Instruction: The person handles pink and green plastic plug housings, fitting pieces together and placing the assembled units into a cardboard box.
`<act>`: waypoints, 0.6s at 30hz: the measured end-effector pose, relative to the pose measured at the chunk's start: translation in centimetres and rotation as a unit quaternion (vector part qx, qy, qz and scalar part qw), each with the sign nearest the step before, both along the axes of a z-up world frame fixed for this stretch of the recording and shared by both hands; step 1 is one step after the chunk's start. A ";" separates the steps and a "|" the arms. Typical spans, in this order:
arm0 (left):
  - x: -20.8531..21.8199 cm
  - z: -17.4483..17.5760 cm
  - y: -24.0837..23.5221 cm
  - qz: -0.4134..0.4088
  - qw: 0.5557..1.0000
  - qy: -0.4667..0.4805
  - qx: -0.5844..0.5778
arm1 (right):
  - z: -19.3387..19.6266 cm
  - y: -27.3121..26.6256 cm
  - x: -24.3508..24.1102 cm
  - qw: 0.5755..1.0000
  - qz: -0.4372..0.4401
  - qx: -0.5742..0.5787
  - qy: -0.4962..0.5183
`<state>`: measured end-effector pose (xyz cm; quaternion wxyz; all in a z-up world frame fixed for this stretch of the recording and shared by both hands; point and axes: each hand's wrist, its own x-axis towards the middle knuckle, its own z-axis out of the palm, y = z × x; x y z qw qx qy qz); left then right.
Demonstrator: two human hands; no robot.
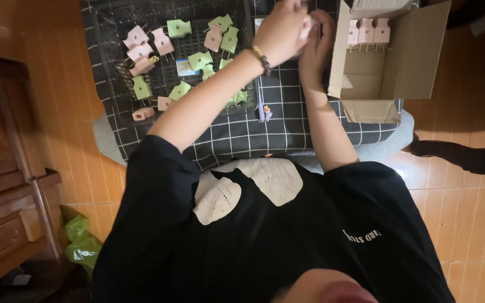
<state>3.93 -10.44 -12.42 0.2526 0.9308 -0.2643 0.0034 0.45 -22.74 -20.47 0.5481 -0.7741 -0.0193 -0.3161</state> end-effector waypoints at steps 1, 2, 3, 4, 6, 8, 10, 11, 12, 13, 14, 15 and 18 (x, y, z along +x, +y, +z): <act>0.1 0.9 0.6 0.001 1.000 0.000 -0.002 | -0.3 -0.3 0.0 1.000 0.001 -0.002 0.000; 0.3 1.9 1.4 -0.014 0.996 0.028 -0.087 | -0.7 -0.3 0.2 1.000 0.012 0.018 -0.016; 0.5 2.9 2.2 -0.030 0.983 0.055 -0.172 | -1.0 -0.3 0.4 0.998 0.023 0.039 -0.031; 0.4 4.1 3.1 -0.029 0.983 0.054 -0.173 | -0.5 -0.3 0.2 0.998 0.025 0.038 -0.032; 0.5 6.7 5.0 -0.065 0.973 0.207 -0.077 | 0.7 0.0 0.0 1.000 0.010 0.021 -0.011; 0.6 6.6 5.8 -0.060 0.974 0.202 -0.083 | 0.1 -0.1 0.1 0.999 0.023 0.037 -0.005; 1.1 5.5 6.4 -0.055 0.974 0.199 -0.089 | -0.2 -0.2 0.2 0.998 0.035 0.055 0.004; 1.6 4.5 6.7 -0.087 0.980 0.159 -0.080 | -0.2 -0.2 0.2 0.998 0.036 0.049 0.001; 2.1 3.5 6.9 -0.122 0.983 0.119 -0.071 | -0.2 -0.3 0.2 0.998 0.035 0.044 -0.002; 1.8 3.8 7.0 -0.121 0.983 0.120 -0.070 | 0.0 -0.2 0.2 0.998 0.035 0.045 -0.001; 1.5 4.0 7.0 -0.121 0.983 0.131 -0.033 | 0.1 -0.3 0.2 0.999 0.030 0.032 -0.005; 1.2 4.2 7.1 -0.120 0.983 0.141 0.003 | 0.3 -0.3 0.2 0.999 0.025 0.019 -0.008; 1.6 7.4 7.0 -0.110 0.986 0.125 0.034 | 1.1 -0.3 -0.3 0.999 0.030 0.007 0.011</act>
